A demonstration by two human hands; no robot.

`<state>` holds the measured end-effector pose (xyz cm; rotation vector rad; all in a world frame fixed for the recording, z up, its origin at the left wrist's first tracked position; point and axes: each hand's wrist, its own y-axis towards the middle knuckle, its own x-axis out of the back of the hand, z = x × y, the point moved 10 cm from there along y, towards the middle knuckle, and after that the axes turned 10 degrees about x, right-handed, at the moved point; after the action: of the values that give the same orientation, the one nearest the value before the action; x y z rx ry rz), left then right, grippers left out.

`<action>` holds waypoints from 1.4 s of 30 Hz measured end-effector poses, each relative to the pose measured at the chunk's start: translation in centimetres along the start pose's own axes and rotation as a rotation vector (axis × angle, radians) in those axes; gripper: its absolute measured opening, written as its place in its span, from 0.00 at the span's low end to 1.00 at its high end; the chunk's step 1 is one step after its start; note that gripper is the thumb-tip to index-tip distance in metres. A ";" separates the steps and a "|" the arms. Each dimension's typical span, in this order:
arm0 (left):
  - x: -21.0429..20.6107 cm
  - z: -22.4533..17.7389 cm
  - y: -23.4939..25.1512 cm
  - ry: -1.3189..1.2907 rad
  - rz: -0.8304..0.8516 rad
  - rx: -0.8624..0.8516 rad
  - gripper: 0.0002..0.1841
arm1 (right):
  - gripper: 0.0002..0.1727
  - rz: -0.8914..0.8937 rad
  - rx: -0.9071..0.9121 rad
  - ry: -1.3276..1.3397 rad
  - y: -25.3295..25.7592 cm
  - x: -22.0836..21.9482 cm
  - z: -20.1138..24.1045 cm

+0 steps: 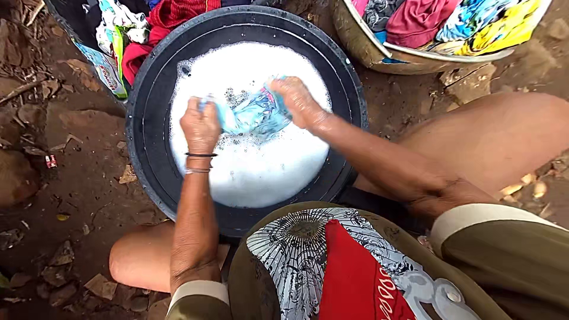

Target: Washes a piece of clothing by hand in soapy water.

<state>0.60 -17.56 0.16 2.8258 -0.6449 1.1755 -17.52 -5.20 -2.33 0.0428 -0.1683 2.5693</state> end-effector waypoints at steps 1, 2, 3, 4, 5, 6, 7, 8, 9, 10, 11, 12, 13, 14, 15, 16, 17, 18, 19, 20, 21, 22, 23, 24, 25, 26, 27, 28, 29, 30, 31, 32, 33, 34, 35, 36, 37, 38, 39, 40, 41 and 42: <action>2.8 0.6 0.8 -0.097 -0.061 -0.019 0.19 | 0.11 -0.024 0.019 0.047 0.5 1.7 1.3; 5.5 1.4 1.5 -0.203 -0.115 -0.049 0.17 | 0.10 -0.047 0.062 0.135 0.9 3.6 2.9; 7.9 2.3 2.1 -0.300 -0.169 -0.086 0.13 | 0.12 -0.070 0.133 0.247 1.1 5.2 4.5; 9.8 3.2 2.6 -0.352 -0.238 -0.112 0.08 | 0.15 -0.074 0.223 0.378 1.5 6.5 5.8; 11.0 3.8 3.0 -0.326 -0.316 -0.106 0.06 | 0.17 -0.102 0.289 0.488 2.0 7.5 6.4; 11.4 4.3 3.2 -0.207 -0.381 -0.049 0.08 | 0.17 -0.153 0.312 0.547 2.5 8.1 6.3; 10.7 4.9 3.6 -0.030 -0.369 0.051 0.15 | 0.16 -0.232 0.282 0.540 2.8 8.2 5.3; 9.0 5.6 4.3 0.133 -0.263 0.139 0.21 | 0.13 -0.300 0.220 0.439 3.0 8.0 3.8; 6.5 6.5 4.9 0.230 -0.129 0.183 0.23 | 0.09 -0.310 0.144 0.262 3.2 7.2 1.9; 3.5 7.3 5.3 0.272 0.001 0.192 0.23 | 0.11 -0.256 0.076 0.055 3.3 5.9 -0.1; 0.3 7.7 5.3 0.275 0.115 0.169 0.26 | 0.18 -0.136 0.029 -0.165 3.2 4.1 -2.0; -2.8 7.6 5.0 0.263 0.200 0.126 0.29 | 0.23 0.017 0.000 -0.388 2.9 2.1 -3.8; -5.8 7.3 4.3 0.273 0.264 0.084 0.33 | 0.26 0.190 -0.031 -0.603 2.3 0.0 -5.5; -8.4 7.0 3.6 0.320 0.301 0.041 0.37 | 0.28 0.336 -0.038 -0.762 1.7 -1.8 -7.3; -10.8 6.9 2.7 0.381 0.331 0.008 0.41 | 0.28 0.452 -0.009 -0.870 1.0 -3.1 -9.0; -12.8 7.3 1.7 0.454 0.364 0.007 0.44 | 0.26 0.527 0.049 -0.938 0.3 -4.1 -10.4; -14.2 7.8 1.0 0.522 0.390 0.026 0.46 | 0.24 0.574 0.092 -0.970 -0.1 -4.6 -11.5; -15.1 8.5 0.4 0.567 0.436 0.059 0.46 | 0.22 0.612 0.091 -0.979 -0.3 -4.7 -12.7; -15.9 9.3 -0.2 0.608 0.511 0.102 0.42 | 0.21 0.645 0.076 -0.980 -0.3 -4.6 -13.8; -16.7 10.2 -0.8 0.667 0.618 0.143 0.37 | 0.22 0.674 0.050 -0.972 -0.2 -4.5 -14.6; -17.3 11.0 -1.5 0.738 0.732 0.164 0.31 | 0.22 0.705 0.014 -0.961 -0.1 -4.4 -14.8; -17.5 11.1 -1.9 0.798 0.828 0.145 0.27 | 0.22 0.739 -0.023 -0.955 0.1 -4.5 -14.6; -17.2 10.7 -1.9 0.832 0.888 0.123 0.24 | 0.22 0.773 -0.045 -0.949 0.4 -4.8 -14.0; -16.4 10.1 -1.4 0.813 0.899 0.128 0.24 | 0.22 0.803 -0.062 -0.940 0.6 -5.1 -13.1; -15.2 9.3 -0.4 0.751 0.842 0.123 0.24 | 0.22 0.804 -0.062 -0.915 0.8 -5.2 -11.7; -13.9 8.0 0.6 0.656 0.747 0.096 0.23 | 0.22 0.748 -0.045 -0.847 1.2 -4.9 -9.9; -12.6 6.5 1.3 0.559 0.657 0.045 0.23 | 0.22 0.672 -0.024 -0.749 1.2 -4.4 -7.8; -11.7 4.9 1.6 0.470 0.590 -0.026 0.26 | 0.21 0.561 0.015 -0.602 1.1 -3.7 -5.4; -11.0 3.0 1.5 0.377 0.553 -0.113 0.32 | 0.19 0.452 0.080 -0.428 0.8 -2.8 -2.7; -10.5 1.0 1.4 0.294 0.526 -0.198 0.36 | 0.18 0.373 0.170 -0.241 0.6 -2.0 0.0; -10.4 -0.7 1.2 0.235 0.508 -0.256 0.38 | 0.17 0.319 0.279 -0.047 0.5 -1.2 3.0; -10.4 -2.0 1.0 0.210 0.488 -0.291 0.36 | 0.15 0.285 0.382 0.140 0.1 -0.3 6.5; -10.6 -2.6 0.9 0.200 0.476 -0.296 0.33 | 0.15 0.255 0.484 0.317 -0.5 0.9 10.2; -10.9 -2.2 1.1 0.208 0.476 -0.273 0.27 | 0.15 0.230 0.594 0.473 -1.1 2.6 13.5; -11.2 -1.2 1.5 0.181 0.482 -0.220 0.22 | 0.15 0.193 0.685 0.621 -1.5 4.6 16.1; -11.1 0.3 2.0 0.077 0.493 -0.136 0.19 | 0.14 0.139 0.735 0.775 -1.5 6.7 17.6; -10.4 1.9 2.4 -0.095 0.477 -0.035 0.17 | 0.14 0.069 0.752 0.886 -1.2 8.6 17.9; -9.3 3.3 3.0 -0.286 0.416 0.064 0.16 | 0.15 -0.007 0.731 0.958 -0.6 10.2 17.0; -8.0 4.3 3.4 -0.488 0.329 0.138 0.15 | 0.16 -0.110 0.659 0.979 0.1 11.2 14.6; -6.7 4.7 3.6 -0.697 0.238 0.178 0.13 | 0.19 -0.220 0.520 0.946 0.6 11.4 10.9; -5.6 4.3 3.5 -0.885 0.189 0.176 0.13 | 0.23 -0.310 0.294 0.914 0.8 10.5 6.4; -4.8 3.2 3.4 -1.004 0.189 0.130 0.15 | 0.27 -0.373 0.063 0.842 0.6 8.9 1.9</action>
<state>-1.56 -19.44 -5.87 3.3869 -0.8603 -0.3333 -25.37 -1.16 0.07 -0.8783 0.2207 2.0192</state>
